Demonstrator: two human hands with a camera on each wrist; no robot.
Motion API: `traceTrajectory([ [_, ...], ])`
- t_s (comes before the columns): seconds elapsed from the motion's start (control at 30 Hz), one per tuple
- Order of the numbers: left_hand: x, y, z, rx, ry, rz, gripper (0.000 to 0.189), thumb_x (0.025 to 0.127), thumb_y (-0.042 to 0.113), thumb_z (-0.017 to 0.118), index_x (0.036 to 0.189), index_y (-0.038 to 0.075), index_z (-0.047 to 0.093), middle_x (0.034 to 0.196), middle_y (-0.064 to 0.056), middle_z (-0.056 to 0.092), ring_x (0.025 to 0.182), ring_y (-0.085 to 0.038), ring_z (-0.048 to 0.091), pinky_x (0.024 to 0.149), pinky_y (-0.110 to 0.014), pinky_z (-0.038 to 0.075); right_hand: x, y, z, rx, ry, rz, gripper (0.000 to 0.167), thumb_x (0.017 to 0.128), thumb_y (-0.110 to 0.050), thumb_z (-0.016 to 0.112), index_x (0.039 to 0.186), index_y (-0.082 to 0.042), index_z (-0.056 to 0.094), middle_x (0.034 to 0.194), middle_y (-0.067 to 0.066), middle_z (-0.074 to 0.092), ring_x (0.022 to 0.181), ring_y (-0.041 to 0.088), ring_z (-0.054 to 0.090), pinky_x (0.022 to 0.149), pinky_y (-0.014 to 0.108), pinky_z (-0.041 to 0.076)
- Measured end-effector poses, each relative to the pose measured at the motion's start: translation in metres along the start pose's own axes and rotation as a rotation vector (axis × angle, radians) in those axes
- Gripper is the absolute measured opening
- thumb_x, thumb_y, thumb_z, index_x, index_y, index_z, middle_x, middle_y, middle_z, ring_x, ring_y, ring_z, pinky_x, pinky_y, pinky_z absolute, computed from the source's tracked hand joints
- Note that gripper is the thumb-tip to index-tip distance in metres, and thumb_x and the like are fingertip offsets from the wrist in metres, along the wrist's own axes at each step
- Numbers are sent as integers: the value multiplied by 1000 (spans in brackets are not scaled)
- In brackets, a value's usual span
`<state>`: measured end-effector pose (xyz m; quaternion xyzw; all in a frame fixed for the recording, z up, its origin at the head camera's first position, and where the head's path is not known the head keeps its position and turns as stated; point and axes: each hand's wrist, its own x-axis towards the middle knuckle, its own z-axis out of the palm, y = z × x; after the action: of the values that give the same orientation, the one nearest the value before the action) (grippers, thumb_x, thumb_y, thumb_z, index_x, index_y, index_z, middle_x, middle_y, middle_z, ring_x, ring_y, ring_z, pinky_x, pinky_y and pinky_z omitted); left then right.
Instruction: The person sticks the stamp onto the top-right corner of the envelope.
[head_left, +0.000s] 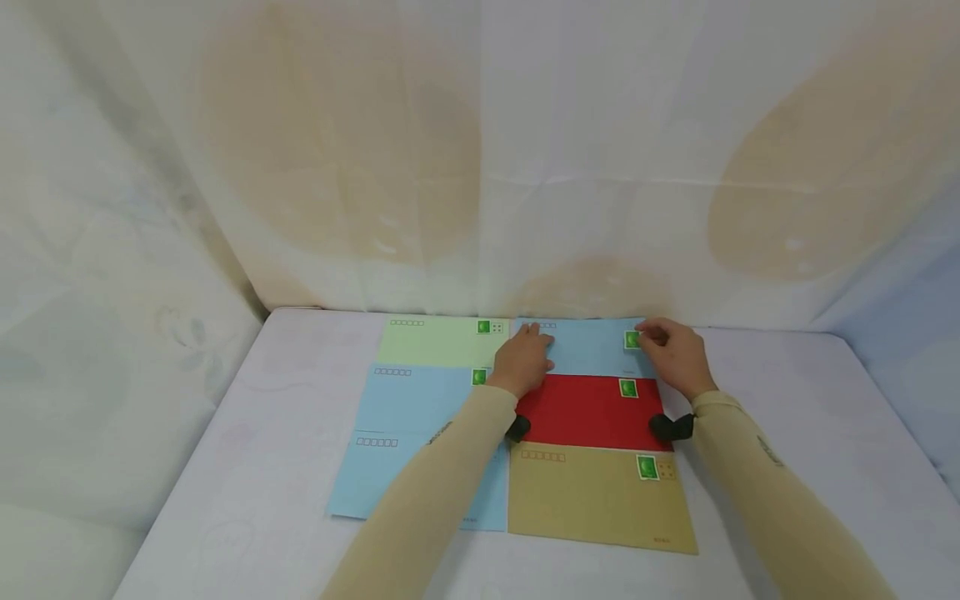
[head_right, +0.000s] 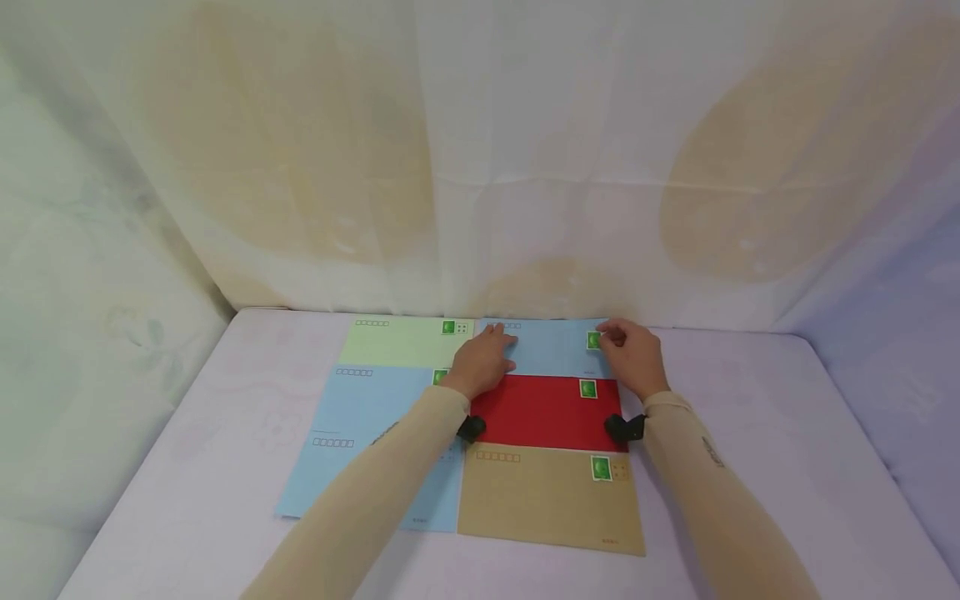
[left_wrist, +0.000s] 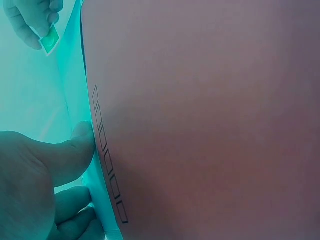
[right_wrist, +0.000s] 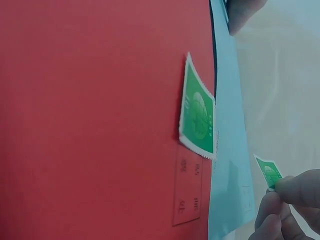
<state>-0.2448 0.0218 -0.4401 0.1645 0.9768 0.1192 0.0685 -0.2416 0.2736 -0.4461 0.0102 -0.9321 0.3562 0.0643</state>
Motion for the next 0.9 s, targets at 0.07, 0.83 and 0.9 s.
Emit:
traceTrajectory([
  [0.07, 0, 0, -1, 0, -1, -1, 50, 98, 29, 67, 146, 17, 56, 156, -10, 43, 146, -26, 36, 110, -32, 42, 2, -1, 1, 7, 2, -2, 29, 101, -16, 56, 122, 3, 65, 116, 26, 64, 101, 38, 58, 87, 51, 54],
  [0.83, -2, -3, 0, -3, -6, -20, 51, 98, 29, 66, 147, 17, 55, 157, -10, 42, 147, -25, 34, 110, -32, 42, 30, -1, 9, 58, -55, 16, 29, 99, -13, 56, 121, 4, 66, 109, 23, 66, 99, 35, 58, 82, 39, 48],
  [0.9, -2, -3, 1, -1, -10, -23, 51, 99, 29, 66, 147, 18, 54, 158, -9, 41, 148, -25, 34, 110, -32, 42, 32, 1, 11, 53, -59, 11, 28, 98, -12, 57, 120, 4, 66, 109, 23, 66, 99, 35, 58, 82, 38, 48],
])
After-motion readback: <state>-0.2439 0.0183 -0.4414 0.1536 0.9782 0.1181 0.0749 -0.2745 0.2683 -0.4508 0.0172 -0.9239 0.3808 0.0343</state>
